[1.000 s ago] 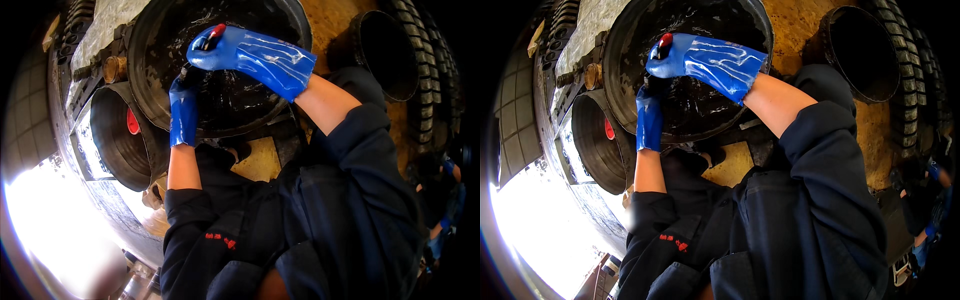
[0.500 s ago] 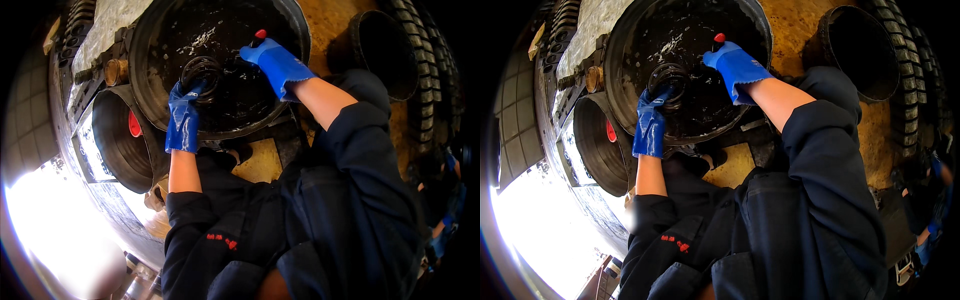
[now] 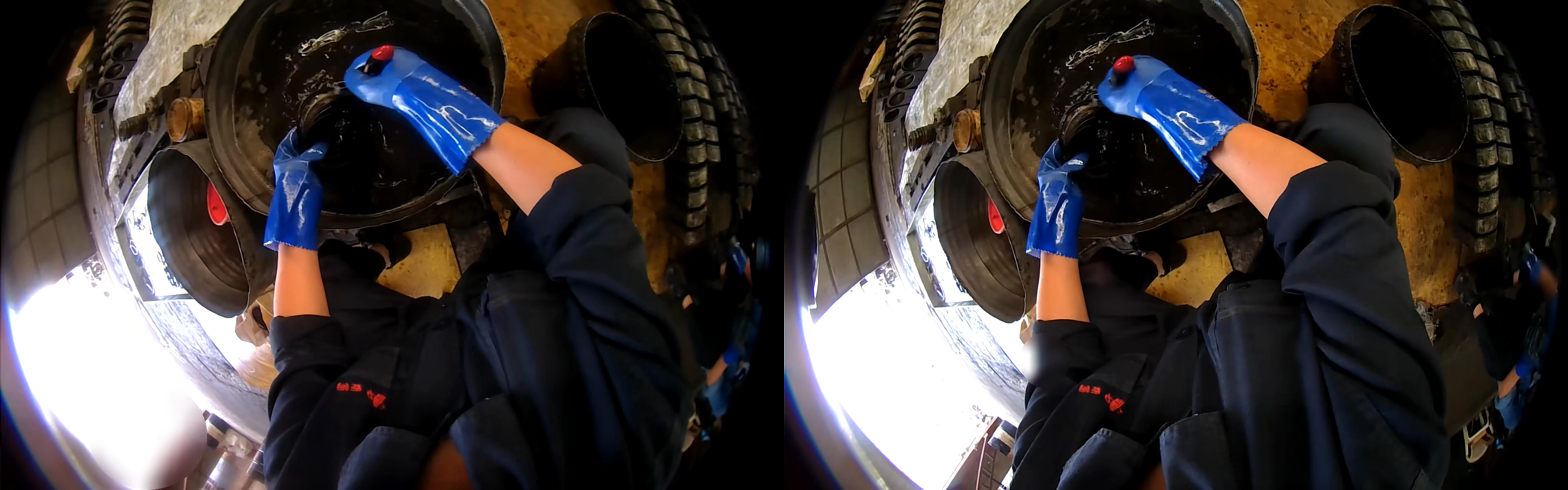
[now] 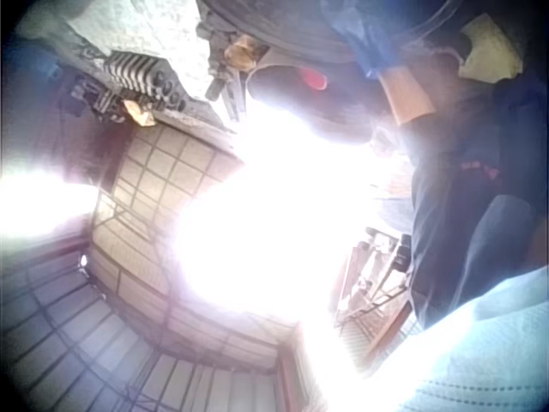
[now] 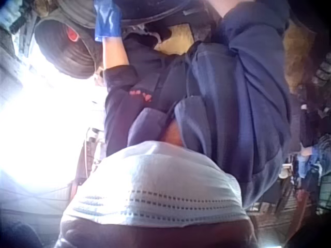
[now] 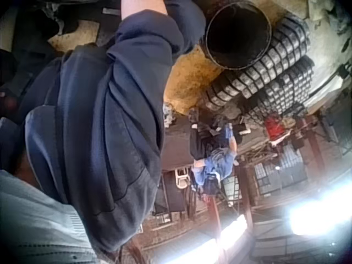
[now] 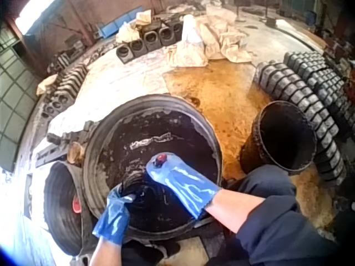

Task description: The person cleans several metal rings and components by scrubbing them with a brush in a bucket of liquid, then dipping them into another bucket of fluid.

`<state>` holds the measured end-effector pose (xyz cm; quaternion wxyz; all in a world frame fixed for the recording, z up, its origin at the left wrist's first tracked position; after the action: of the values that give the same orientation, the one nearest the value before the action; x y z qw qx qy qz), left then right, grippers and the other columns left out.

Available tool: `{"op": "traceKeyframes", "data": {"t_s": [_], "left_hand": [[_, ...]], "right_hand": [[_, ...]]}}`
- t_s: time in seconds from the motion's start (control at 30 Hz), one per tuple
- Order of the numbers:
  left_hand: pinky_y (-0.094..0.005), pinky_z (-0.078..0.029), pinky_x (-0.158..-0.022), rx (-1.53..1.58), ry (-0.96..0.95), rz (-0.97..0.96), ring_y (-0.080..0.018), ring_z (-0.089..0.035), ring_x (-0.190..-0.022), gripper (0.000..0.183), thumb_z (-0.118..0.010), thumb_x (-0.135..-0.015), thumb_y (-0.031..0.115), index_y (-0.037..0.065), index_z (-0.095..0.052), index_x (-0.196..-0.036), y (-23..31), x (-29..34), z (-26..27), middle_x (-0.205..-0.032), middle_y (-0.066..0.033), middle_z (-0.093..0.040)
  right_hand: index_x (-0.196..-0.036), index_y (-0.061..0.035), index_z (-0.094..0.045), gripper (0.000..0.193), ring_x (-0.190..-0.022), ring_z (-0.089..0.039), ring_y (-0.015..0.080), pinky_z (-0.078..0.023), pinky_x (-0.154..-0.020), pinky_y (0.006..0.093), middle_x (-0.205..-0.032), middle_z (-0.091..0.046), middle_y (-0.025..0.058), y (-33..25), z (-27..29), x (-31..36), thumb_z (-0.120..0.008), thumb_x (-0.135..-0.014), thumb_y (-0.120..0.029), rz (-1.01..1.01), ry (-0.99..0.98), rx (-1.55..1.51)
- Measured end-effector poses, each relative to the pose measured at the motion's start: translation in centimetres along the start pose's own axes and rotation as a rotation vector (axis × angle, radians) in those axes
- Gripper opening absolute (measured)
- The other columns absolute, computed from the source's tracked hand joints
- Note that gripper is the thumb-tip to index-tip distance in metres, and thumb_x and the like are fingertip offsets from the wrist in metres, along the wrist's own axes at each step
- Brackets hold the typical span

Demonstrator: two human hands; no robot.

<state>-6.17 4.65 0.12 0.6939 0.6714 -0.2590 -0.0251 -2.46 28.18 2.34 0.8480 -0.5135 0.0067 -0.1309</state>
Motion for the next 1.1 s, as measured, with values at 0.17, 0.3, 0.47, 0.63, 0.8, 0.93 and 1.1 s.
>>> {"op": "traceKeyframes", "data": {"t_s": [0.17, 0.3, 0.47, 0.63, 0.8, 0.93, 1.1], "left_hand": [[-0.0322, -0.055, -0.097, -0.11, -0.003, 0.133, -0.0218, -0.071, -0.106, 0.046, -0.074, -0.086, -0.006, -0.004, -0.068, -0.131, -0.1, 0.1, -1.0, -0.118, -0.013, -0.076], [-0.0347, -0.059, -0.094, -0.559, -0.124, 0.339, -0.026, -0.072, -0.111, 0.057, -0.074, -0.089, -0.001, -0.008, -0.057, -0.143, -1.6, -0.3, -2.2, -0.128, -0.018, -0.072], [-0.032, -0.059, -0.08, -0.091, -0.175, 0.554, -0.0247, -0.074, -0.088, 0.028, -0.073, -0.091, 0.006, -0.004, -0.072, -0.118, -7.7, -1.1, -2.2, -0.102, -0.0139, -0.077], [-0.0334, -0.06, -0.082, -0.472, -0.002, 0.347, -0.0246, -0.074, -0.089, 0.036, -0.076, -0.09, 0.009, -0.003, -0.07, -0.123, -1.9, 0.2, -2.6, -0.104, -0.0144, -0.077], [-0.0349, -0.058, -0.096, -0.705, -0.373, 0.031, -0.0269, -0.073, -0.108, 0.038, -0.061, -0.096, 0.002, -0.001, -0.069, -0.133, -3.6, -0.6, -4.9, -0.12, -0.0155, -0.076], [-0.0367, -0.052, -0.11, -1.056, -0.578, -0.254, -0.0302, -0.067, -0.127, 0.044, -0.051, -0.099, -0.001, 0.005, -0.069, -0.138, -4.6, -0.9, -6.8, -0.134, -0.0126, -0.073], [-0.0328, -0.053, -0.102, -0.749, -0.231, 0.111, -0.0248, -0.07, -0.117, 0.033, -0.051, -0.102, 0.001, 0.001, -0.072, -0.128, 0.8, 1.7, -5.2, -0.124, -0.0133, -0.076]], "right_hand": [[-0.094, -0.0106, -0.076, 0.037, -0.088, -0.073, 0.0254, -0.058, -0.088, 0.0368, -0.092, -0.077, 0.0109, 5.5, 0.0, 1.2, -0.074, -0.087, -0.047, -0.414, -0.005, 0.057], [-0.093, -0.01, -0.076, 0.032, -0.087, -0.074, 0.0258, -0.058, -0.087, 0.0361, -0.089, -0.077, 0.01, 6.7, 0.2, 1.0, -0.072, -0.088, -0.042, -0.523, 0.024, 0.046], [-0.092, -0.0076, -0.075, 0.031, -0.084, -0.073, 0.022, -0.058, -0.083, 0.0331, -0.086, -0.076, 0.0088, 6.5, 1.1, 0.2, -0.07, -0.089, -0.038, -0.489, 0.066, 0.085], [-0.093, -0.0057, -0.072, 0.027, -0.079, -0.069, 0.0165, -0.056, -0.077, 0.0297, -0.083, -0.072, 0.0057, 5.5, 0.9, -0.5, -0.068, -0.091, -0.033, -0.435, 0.086, -0.006], [-0.099, -0.0069, -0.073, 0.032, -0.092, -0.072, 0.0322, -0.059, -0.087, 0.0392, -0.094, -0.074, 0.0163, 12.7, 0.6, -4.1, -0.06, -0.095, -0.035, -0.352, 0.245, 0.012], [-0.1, -0.0069, -0.075, 0.036, -0.099, -0.074, 0.0383, -0.06, -0.092, 0.0424, -0.099, -0.077, 0.0207, 15.4, 0.7, -3.9, -0.057, -0.095, -0.038, -0.357, 0.274, -0.009], [-0.096, -0.0048, -0.064, 0.01, -0.071, -0.064, 0.0161, -0.057, -0.073, 0.0331, -0.079, -0.066, 0.0058, 3.9, 2.4, 0.0, -0.061, -0.099, -0.013, -0.403, 0.062, 0.061]]}}
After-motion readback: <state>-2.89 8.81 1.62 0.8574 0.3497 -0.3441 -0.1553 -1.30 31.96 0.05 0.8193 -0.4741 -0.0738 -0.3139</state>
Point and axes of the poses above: each hand's wrist, its own x-axis away from the middle knuckle, its own z-axis out of the back of the hand, y = z × x, the point moved 8 cm from there along -x, towards the middle knuckle
